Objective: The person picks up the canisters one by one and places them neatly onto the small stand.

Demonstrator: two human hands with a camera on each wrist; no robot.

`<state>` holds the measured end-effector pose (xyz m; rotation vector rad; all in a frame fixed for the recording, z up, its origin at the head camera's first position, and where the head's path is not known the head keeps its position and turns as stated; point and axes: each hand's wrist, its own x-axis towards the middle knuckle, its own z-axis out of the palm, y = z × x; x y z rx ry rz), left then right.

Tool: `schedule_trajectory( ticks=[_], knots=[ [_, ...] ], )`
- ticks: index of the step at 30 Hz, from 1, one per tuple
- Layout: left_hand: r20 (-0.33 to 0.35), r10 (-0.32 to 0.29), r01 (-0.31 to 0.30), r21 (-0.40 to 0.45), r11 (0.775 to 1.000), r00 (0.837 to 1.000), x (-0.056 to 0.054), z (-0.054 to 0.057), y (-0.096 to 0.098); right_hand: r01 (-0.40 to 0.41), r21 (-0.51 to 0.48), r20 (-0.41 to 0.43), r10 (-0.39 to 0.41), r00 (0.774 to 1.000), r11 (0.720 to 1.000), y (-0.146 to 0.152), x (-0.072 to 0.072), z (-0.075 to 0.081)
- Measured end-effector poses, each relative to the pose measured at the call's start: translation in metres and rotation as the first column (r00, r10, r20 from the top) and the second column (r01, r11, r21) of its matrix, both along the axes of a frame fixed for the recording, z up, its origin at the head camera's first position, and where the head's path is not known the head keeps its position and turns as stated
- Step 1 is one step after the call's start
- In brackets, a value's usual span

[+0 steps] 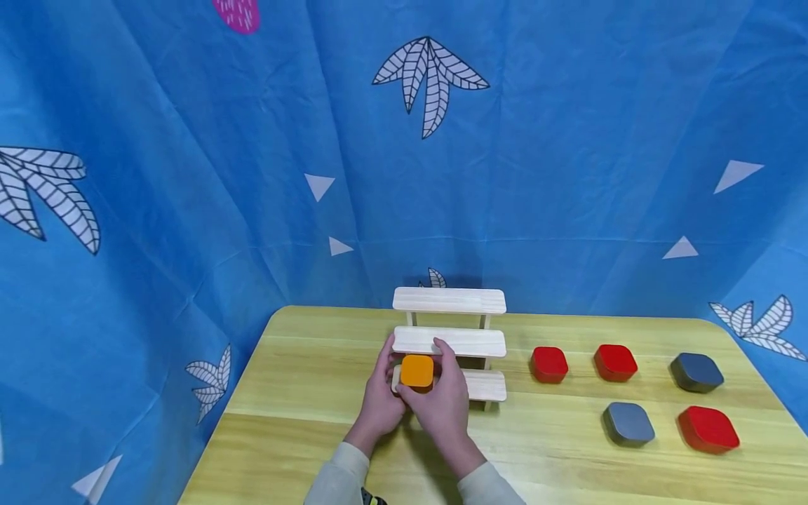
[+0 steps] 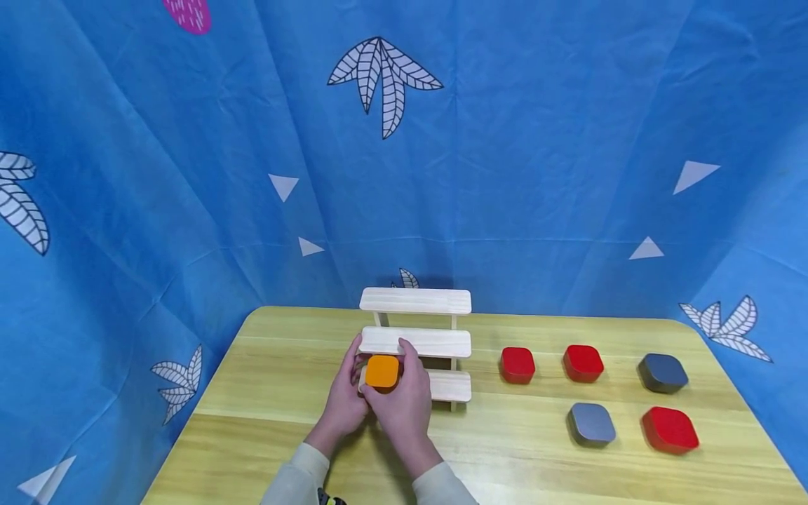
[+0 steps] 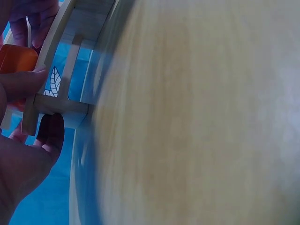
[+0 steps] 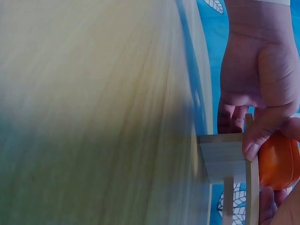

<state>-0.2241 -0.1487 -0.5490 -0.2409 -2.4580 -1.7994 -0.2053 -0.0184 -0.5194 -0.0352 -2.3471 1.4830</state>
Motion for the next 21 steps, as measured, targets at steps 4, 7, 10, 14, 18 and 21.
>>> schedule_trajectory(
  ticks=[4, 7, 10, 14, 18, 21],
  knots=[
    [-0.003, -0.003, 0.003, 0.002, 1.0, 1.0, -0.0004, -0.0011, 0.0, -0.005, 0.003, -0.016, 0.005, 1.0, 1.0, 0.0004, 0.0004, -0.0007],
    [-0.001, -0.009, 0.009, 0.013, 1.0, 1.0, -0.0009, -0.0013, 0.0005, -0.01, -0.002, -0.025, 0.01, 1.0, 1.0, 0.001, 0.0005, -0.0008],
    [0.005, -0.012, 0.012, 0.02, 1.0, 1.0, -0.0009, -0.0008, 0.0016, -0.011, -0.003, -0.028, 0.011, 1.0, 1.0, 0.0019, 0.0007, -0.0008],
    [0.004, -0.014, 0.013, 0.024, 1.0, 1.0, -0.0003, -0.0004, 0.0024, -0.014, -0.001, -0.029, 0.014, 0.999, 1.0, 0.003, 0.0013, -0.0014],
    [0.015, -0.004, 0.004, 0.026, 1.0, 1.0, -0.0003, -0.0006, 0.0023, -0.02, -0.003, -0.034, 0.02, 0.999, 1.0, 0.0047, 0.0023, -0.0017],
    [0.017, 0.0, -0.001, 0.026, 1.0, 1.0, -0.0001, -0.0008, 0.0022, -0.029, -0.017, -0.03, 0.028, 0.999, 0.999, 0.0062, 0.0035, -0.0014]
  ],
)
